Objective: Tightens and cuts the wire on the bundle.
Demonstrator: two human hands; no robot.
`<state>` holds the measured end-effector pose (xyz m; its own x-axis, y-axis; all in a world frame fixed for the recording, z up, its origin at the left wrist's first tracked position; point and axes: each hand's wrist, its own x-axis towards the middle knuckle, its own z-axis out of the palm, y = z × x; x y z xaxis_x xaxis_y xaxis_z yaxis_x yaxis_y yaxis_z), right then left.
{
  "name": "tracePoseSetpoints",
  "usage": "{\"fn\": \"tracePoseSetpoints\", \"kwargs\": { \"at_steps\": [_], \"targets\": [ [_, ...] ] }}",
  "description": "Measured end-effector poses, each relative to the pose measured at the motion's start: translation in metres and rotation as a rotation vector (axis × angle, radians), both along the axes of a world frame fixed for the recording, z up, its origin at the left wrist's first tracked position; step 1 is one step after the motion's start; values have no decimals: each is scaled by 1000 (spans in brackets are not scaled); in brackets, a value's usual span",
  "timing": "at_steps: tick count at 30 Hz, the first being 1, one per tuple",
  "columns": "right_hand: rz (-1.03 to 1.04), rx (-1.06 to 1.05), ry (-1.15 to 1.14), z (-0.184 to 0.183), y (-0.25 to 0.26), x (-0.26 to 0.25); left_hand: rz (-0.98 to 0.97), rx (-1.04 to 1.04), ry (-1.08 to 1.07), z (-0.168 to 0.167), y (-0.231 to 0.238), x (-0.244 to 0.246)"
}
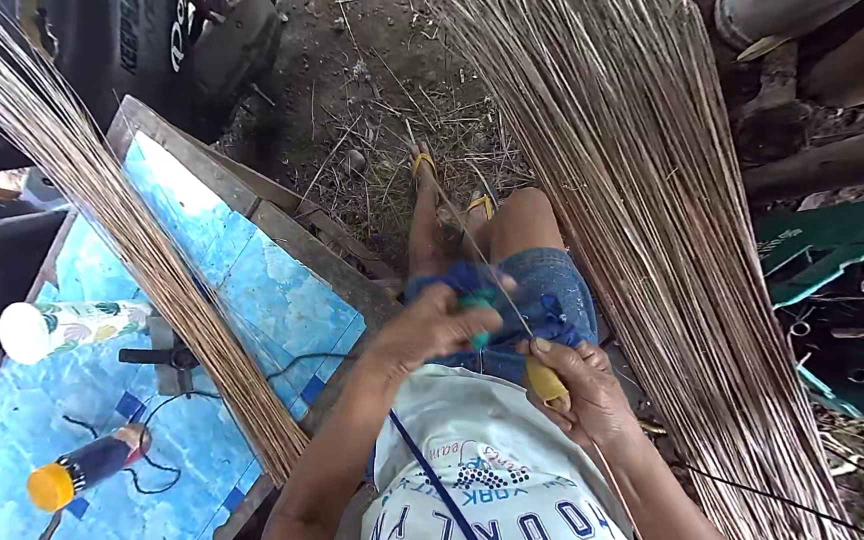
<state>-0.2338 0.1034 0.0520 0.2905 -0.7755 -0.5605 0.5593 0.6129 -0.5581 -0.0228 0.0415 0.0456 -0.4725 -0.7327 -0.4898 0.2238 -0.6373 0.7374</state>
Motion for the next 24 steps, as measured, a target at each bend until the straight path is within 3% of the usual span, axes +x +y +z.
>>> {"fn": "tracePoseSetpoints", "kwargs": {
  "at_steps": [2, 4, 9, 12, 16, 17, 21, 24],
  "targets": [
    [-24, -65, 69, 5, -7, 5, -98, 30, 87, 8, 10, -17],
    [5, -100, 50, 4, -8, 3, -33, 71, 174, 6, 11, -18],
    [71, -65, 5, 2, 18, -4, 83, -76, 46, -17, -23, 13],
    [97, -10, -16, 7, 43, -13, 321, -100, -105, -38, -68, 64],
    [43, 74, -160, 4, 43, -19, 818, 34, -137, -58, -107, 118],
    [27, 78, -174, 0, 37, -18, 785, 20, -162, -52, -104, 112],
    [-6, 28, -20, -6, 12, -2, 187, -70, -216, -9, -30, 30],
    [47, -220, 242, -3, 8, 2, -56, 9, 67, 5, 12, -15]
  ]
}}
